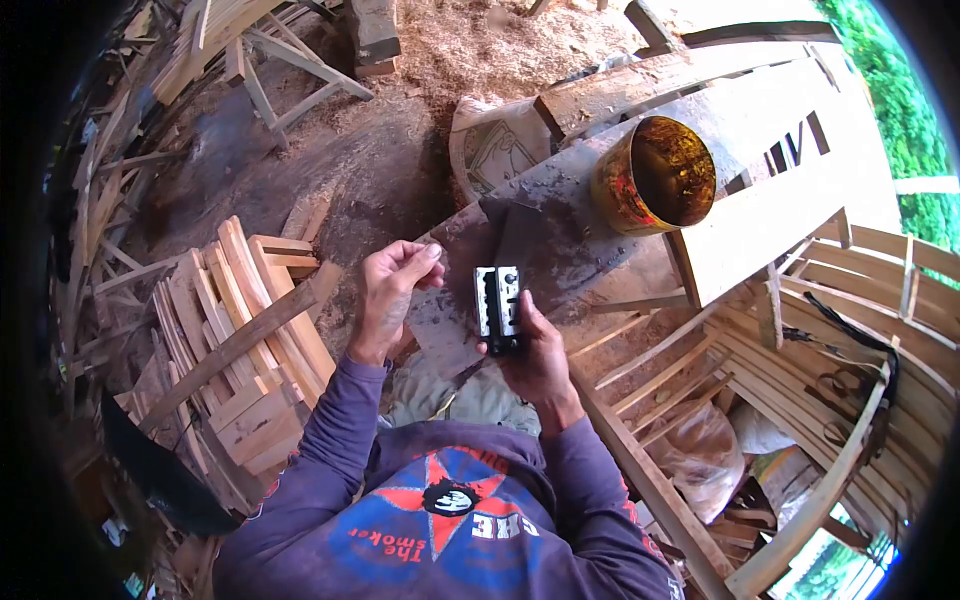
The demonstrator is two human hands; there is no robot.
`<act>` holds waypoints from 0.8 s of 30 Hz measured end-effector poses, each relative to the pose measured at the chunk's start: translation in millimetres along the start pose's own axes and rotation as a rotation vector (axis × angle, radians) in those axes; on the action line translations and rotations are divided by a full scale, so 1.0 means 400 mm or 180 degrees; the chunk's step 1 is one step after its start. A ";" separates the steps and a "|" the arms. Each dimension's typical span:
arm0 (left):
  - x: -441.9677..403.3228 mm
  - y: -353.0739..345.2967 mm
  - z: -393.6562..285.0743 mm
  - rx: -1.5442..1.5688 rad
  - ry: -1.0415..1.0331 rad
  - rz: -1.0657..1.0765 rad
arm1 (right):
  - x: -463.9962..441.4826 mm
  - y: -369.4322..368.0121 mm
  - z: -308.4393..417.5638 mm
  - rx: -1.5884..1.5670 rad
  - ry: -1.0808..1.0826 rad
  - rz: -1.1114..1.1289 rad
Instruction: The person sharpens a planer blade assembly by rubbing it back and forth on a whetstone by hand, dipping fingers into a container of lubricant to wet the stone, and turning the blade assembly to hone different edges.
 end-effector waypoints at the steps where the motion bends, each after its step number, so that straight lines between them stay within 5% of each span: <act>1: 0.003 0.007 0.005 0.0052 0.0010 -0.0038 | -0.002 0.005 0.051 0.0648 0.0478 0.0019; 4: -0.007 0.020 0.031 0.0047 -0.0056 -0.0091 | -0.017 0.009 0.163 0.2117 0.1473 -0.0109; 6: 0.002 -0.005 -0.002 -0.1013 -0.0787 -0.0226 | 0.034 -0.137 0.211 0.6056 0.3604 0.0466; 8: 0.029 -0.082 -0.050 -0.2511 -0.2128 -0.0030 | 0.023 -0.154 0.168 0.7114 0.4037 0.0690; 11: 0.033 -0.159 -0.006 -0.3438 -0.2552 0.0471 | -0.005 -0.093 0.122 0.7502 0.3965 0.1130; 16: -0.015 -0.240 0.064 -0.4289 -0.2786 0.1466 | -0.007 -0.044 0.135 0.6733 0.3636 0.0797; 19: -0.024 -0.262 0.053 -0.3842 -0.3630 0.1520 | -0.034 -0.015 0.116 0.6891 0.3259 0.1028; 24: -0.074 -0.291 0.104 -0.4715 -0.3372 0.1885 | -0.057 0.024 0.120 0.7331 0.3598 0.1241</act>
Point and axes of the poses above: each hand's wrist, its own x-axis away from the middle knuckle, its own y-axis out of the back of the hand, z = x × y, the point moved 9 cm from there along -x, towards the middle knuckle, and after that the axes turned 9 degrees about y, right-handed, at the moved point
